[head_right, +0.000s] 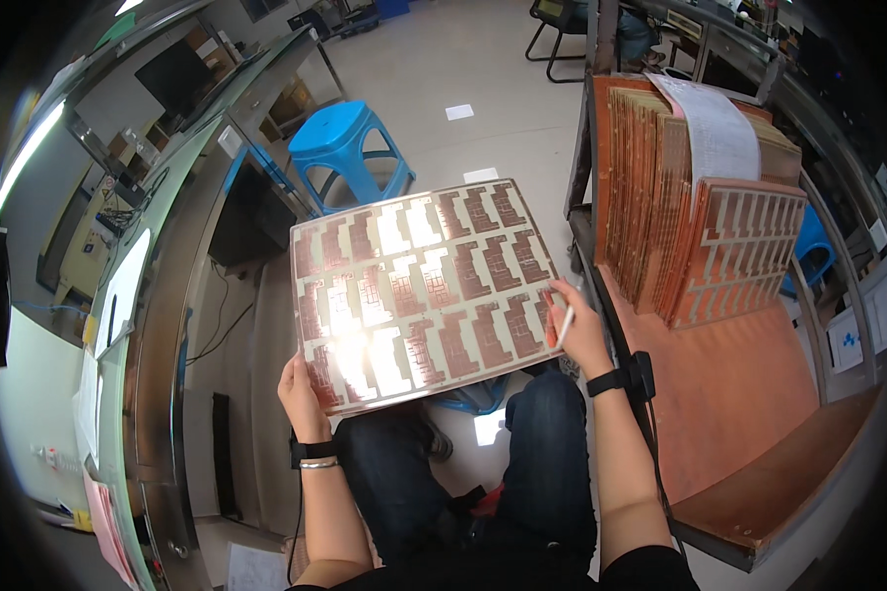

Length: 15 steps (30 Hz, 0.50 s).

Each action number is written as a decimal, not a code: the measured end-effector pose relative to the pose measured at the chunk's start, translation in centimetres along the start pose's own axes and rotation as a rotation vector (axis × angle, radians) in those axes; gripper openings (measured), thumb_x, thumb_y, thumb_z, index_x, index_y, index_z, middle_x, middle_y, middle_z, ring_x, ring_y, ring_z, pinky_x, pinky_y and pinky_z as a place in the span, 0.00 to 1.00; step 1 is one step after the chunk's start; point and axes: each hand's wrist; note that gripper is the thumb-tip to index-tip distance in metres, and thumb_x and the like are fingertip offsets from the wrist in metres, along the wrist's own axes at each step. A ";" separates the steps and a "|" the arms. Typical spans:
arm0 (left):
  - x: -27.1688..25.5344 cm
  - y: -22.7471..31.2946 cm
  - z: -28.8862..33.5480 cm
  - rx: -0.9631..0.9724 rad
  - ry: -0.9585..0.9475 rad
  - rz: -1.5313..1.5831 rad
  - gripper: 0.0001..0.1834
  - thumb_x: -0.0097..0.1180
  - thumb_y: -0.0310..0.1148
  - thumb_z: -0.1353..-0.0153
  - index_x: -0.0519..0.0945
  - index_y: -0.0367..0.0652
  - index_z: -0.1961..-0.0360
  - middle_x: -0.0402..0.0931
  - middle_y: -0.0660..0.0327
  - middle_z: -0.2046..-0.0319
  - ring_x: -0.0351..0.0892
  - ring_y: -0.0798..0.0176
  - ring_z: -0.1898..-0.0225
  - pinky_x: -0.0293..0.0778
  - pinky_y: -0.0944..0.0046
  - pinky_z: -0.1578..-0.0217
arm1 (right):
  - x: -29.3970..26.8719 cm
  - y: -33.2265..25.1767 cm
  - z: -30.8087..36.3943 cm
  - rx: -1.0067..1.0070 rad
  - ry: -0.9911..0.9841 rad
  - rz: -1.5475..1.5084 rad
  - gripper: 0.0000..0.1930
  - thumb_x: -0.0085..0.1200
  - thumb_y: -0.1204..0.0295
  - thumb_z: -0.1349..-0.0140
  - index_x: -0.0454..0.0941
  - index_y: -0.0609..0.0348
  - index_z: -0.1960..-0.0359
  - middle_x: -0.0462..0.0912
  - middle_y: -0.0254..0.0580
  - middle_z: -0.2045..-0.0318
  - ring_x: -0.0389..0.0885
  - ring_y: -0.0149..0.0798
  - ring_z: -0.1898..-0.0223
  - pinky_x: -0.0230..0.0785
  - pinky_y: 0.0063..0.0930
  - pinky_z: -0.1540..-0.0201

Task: The recorder is inspecting large sheets of PCB material and sorting them into a cart.

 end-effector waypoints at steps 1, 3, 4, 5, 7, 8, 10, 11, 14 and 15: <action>-0.1 -0.3 0.0 -0.001 -0.004 0.005 0.15 0.46 0.33 0.33 0.76 0.31 0.55 0.76 0.64 0.68 0.73 0.72 0.69 0.70 0.72 0.66 | -0.5 0.4 0.2 0.051 0.019 -0.206 0.17 0.45 0.77 0.37 0.68 0.65 0.46 0.73 0.51 0.47 0.71 0.42 0.43 0.61 0.28 0.43; -1.1 -0.6 0.1 0.057 -0.024 0.135 0.14 0.46 0.33 0.33 0.77 0.32 0.57 0.75 0.67 0.72 0.72 0.75 0.71 0.69 0.74 0.69 | -2.1 -3.2 0.2 0.237 0.079 -0.419 0.16 0.43 0.72 0.33 0.68 0.65 0.45 0.77 0.45 0.52 0.74 0.31 0.49 0.65 0.22 0.47; -1.4 -0.5 0.3 0.056 -0.024 0.141 0.14 0.46 0.33 0.33 0.77 0.32 0.57 0.75 0.67 0.72 0.72 0.75 0.71 0.69 0.74 0.69 | -2.5 -2.7 0.4 0.333 0.104 -0.631 0.18 0.43 0.69 0.32 0.66 0.65 0.44 0.77 0.44 0.53 0.75 0.31 0.51 0.65 0.22 0.48; -1.5 -0.2 0.5 0.029 -0.034 0.159 0.14 0.46 0.33 0.33 0.78 0.32 0.59 0.74 0.69 0.74 0.71 0.76 0.73 0.69 0.76 0.70 | -3.5 -2.5 0.7 0.427 0.138 -0.837 0.20 0.43 0.66 0.31 0.64 0.65 0.42 0.78 0.42 0.53 0.75 0.30 0.53 0.66 0.22 0.50; -1.7 -0.3 0.8 -0.004 -0.056 0.188 0.14 0.46 0.33 0.33 0.79 0.33 0.60 0.73 0.70 0.76 0.70 0.77 0.74 0.68 0.77 0.72 | -5.3 -2.5 1.1 0.396 0.129 -0.849 0.20 0.42 0.66 0.31 0.65 0.65 0.42 0.78 0.40 0.54 0.75 0.29 0.55 0.67 0.21 0.52; -2.0 -0.5 0.8 -0.022 -0.103 0.203 0.14 0.45 0.33 0.32 0.78 0.33 0.60 0.75 0.68 0.74 0.71 0.76 0.74 0.69 0.76 0.71 | -5.9 -3.0 1.2 0.373 0.109 -0.874 0.19 0.41 0.66 0.31 0.66 0.65 0.43 0.78 0.39 0.55 0.75 0.27 0.56 0.68 0.20 0.53; -2.1 -0.5 1.1 -0.051 -0.182 0.205 0.14 0.44 0.33 0.32 0.78 0.33 0.61 0.77 0.65 0.73 0.72 0.76 0.73 0.70 0.76 0.71 | -6.8 -4.4 1.6 0.376 0.113 -0.821 0.18 0.43 0.66 0.31 0.67 0.64 0.44 0.78 0.35 0.58 0.75 0.23 0.62 0.67 0.15 0.60; -2.2 -0.4 1.2 -0.050 -0.192 0.213 0.14 0.44 0.33 0.32 0.78 0.33 0.61 0.77 0.65 0.73 0.72 0.76 0.73 0.70 0.76 0.71 | -7.0 -5.6 1.9 0.379 0.109 -0.779 0.17 0.45 0.65 0.32 0.69 0.63 0.46 0.79 0.32 0.61 0.74 0.19 0.67 0.65 0.11 0.66; -2.4 -0.8 1.4 -0.044 -0.142 0.213 0.13 0.45 0.34 0.32 0.78 0.36 0.62 0.77 0.65 0.74 0.72 0.75 0.77 0.70 0.75 0.76 | -6.9 -7.8 2.7 0.287 0.116 -0.681 0.16 0.44 0.66 0.31 0.70 0.64 0.49 0.78 0.33 0.60 0.74 0.20 0.62 0.65 0.12 0.61; -2.4 -0.8 1.6 -0.041 -0.153 0.222 0.13 0.45 0.34 0.32 0.78 0.36 0.62 0.77 0.65 0.74 0.72 0.75 0.77 0.70 0.75 0.76 | -7.0 -8.2 3.0 0.229 0.142 -0.683 0.15 0.44 0.67 0.31 0.71 0.65 0.50 0.78 0.33 0.59 0.73 0.21 0.61 0.65 0.13 0.59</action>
Point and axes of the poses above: each hand's wrist, its own z-axis away from the middle knuckle, its own x-axis out of the palm, y = z × x
